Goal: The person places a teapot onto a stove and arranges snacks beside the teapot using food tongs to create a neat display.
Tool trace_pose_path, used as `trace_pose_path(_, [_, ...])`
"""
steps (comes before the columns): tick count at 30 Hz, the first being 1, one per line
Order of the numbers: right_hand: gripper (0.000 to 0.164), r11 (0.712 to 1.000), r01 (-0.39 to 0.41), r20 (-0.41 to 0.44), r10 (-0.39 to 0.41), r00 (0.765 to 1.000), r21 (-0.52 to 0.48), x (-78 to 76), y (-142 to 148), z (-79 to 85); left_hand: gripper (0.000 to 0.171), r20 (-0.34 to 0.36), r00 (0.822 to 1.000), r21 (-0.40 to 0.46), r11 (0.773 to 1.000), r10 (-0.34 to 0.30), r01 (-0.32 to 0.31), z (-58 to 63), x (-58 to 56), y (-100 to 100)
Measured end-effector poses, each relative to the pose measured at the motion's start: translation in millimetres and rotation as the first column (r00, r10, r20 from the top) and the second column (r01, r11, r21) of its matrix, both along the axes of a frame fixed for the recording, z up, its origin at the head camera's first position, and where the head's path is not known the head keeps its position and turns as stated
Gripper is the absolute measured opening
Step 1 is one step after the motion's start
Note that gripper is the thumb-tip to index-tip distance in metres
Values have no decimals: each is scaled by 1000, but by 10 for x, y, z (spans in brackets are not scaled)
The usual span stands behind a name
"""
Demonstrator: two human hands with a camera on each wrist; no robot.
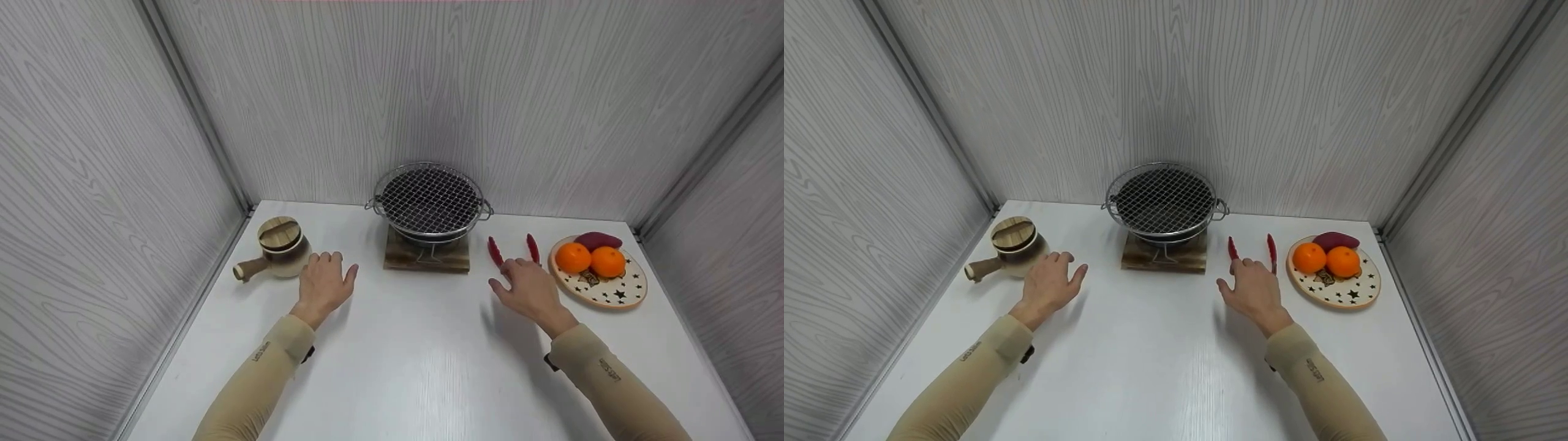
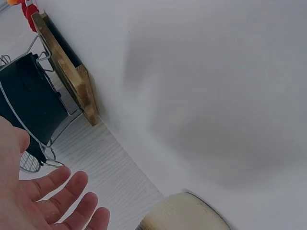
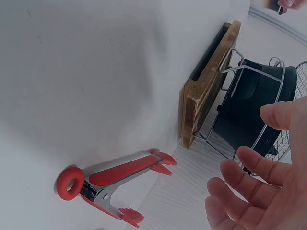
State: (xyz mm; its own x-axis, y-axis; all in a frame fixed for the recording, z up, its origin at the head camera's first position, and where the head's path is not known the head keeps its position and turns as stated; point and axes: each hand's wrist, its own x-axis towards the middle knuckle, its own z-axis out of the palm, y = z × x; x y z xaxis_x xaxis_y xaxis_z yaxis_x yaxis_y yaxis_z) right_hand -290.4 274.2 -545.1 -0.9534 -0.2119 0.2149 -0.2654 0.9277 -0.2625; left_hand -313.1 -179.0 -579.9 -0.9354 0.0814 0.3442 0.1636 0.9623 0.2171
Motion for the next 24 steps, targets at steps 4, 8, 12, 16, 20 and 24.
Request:
trace_pose_path(4, [39,1000,-1,6,1,1000,-7,-17,-17,-14,55,16,1000,0,1000,10,-10,-11,-11,-50])
trace_pose_path(8, [39,1000,-3,20,3,1000,-11,-48,-33,-24,51,49,999,-16,1000,23,-22,136,95,-32])
trace_pose_path(12, [38,1000,-10,27,11,1000,-17,-67,-64,-30,51,57,998,-31,999,34,-33,156,101,-81])
trace_pose_path(16, [38,1000,-17,23,18,1000,-16,-79,-106,-32,51,69,996,-41,998,49,-46,181,108,-134])
trace_pose_path(20, [36,1000,-26,9,26,1000,-15,-85,-157,-33,52,77,995,-60,997,58,-53,194,124,-189])
trace_pose_path(24, [33,999,-36,-14,36,999,-16,-90,-209,-38,52,54,998,-71,997,45,-41,193,140,-252])
